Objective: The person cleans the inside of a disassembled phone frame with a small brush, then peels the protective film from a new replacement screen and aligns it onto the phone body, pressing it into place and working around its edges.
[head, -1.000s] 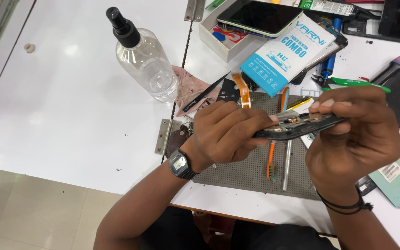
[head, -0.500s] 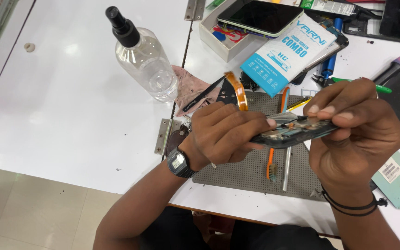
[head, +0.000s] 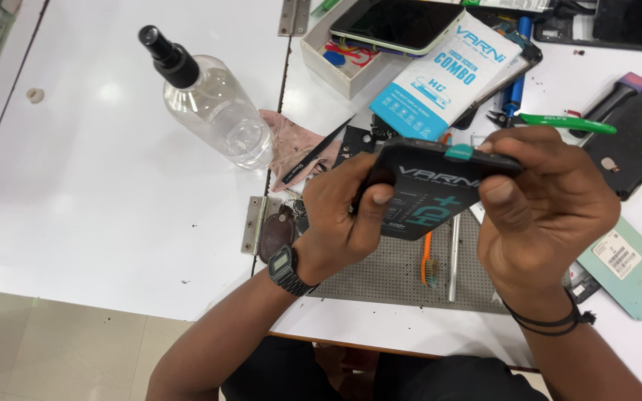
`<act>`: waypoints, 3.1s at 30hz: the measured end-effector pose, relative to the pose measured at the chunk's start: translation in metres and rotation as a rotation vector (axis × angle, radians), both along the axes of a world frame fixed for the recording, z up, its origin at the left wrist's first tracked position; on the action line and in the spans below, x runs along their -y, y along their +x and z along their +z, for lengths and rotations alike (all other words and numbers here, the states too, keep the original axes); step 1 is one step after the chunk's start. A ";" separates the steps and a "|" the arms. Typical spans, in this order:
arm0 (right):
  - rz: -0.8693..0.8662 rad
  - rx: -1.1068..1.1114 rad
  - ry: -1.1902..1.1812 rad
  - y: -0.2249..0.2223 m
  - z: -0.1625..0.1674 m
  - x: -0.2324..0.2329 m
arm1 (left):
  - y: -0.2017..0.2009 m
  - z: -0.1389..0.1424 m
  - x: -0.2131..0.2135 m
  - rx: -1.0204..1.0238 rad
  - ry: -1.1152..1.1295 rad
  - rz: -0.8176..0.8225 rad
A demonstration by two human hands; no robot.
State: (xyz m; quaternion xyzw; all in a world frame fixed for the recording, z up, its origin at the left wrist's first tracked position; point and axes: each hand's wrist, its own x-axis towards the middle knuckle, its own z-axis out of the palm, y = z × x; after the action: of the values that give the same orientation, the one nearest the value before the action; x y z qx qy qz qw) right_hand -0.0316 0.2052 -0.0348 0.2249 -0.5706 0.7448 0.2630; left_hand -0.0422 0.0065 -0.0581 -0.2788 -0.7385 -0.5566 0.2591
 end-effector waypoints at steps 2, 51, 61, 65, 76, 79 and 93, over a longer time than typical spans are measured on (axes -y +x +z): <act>-0.021 0.015 -0.025 -0.001 -0.001 0.000 | 0.001 -0.002 -0.003 0.043 0.011 -0.002; 0.253 0.868 0.845 -0.025 0.015 0.001 | -0.047 -0.011 0.003 0.541 0.661 0.030; 0.239 0.851 0.843 -0.022 0.016 0.002 | -0.047 -0.011 0.005 0.576 0.630 0.010; 0.242 0.848 0.831 -0.023 0.010 -0.001 | -0.048 -0.010 0.005 0.591 0.648 -0.001; 0.297 0.833 0.557 -0.032 -0.011 0.000 | -0.049 -0.014 0.004 0.501 0.707 -0.031; 0.328 0.915 0.602 -0.034 -0.010 0.003 | -0.050 -0.016 0.004 0.423 0.756 0.001; 0.513 1.049 0.580 -0.026 -0.018 0.029 | -0.051 -0.026 0.005 0.387 0.616 0.136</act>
State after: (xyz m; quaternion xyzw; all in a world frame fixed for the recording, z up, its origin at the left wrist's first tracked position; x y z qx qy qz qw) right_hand -0.0572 0.1762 -0.0526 0.0224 -0.7291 0.6108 -0.3079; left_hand -0.0932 0.0019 -0.0846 -0.0275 -0.5884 -0.7768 0.2227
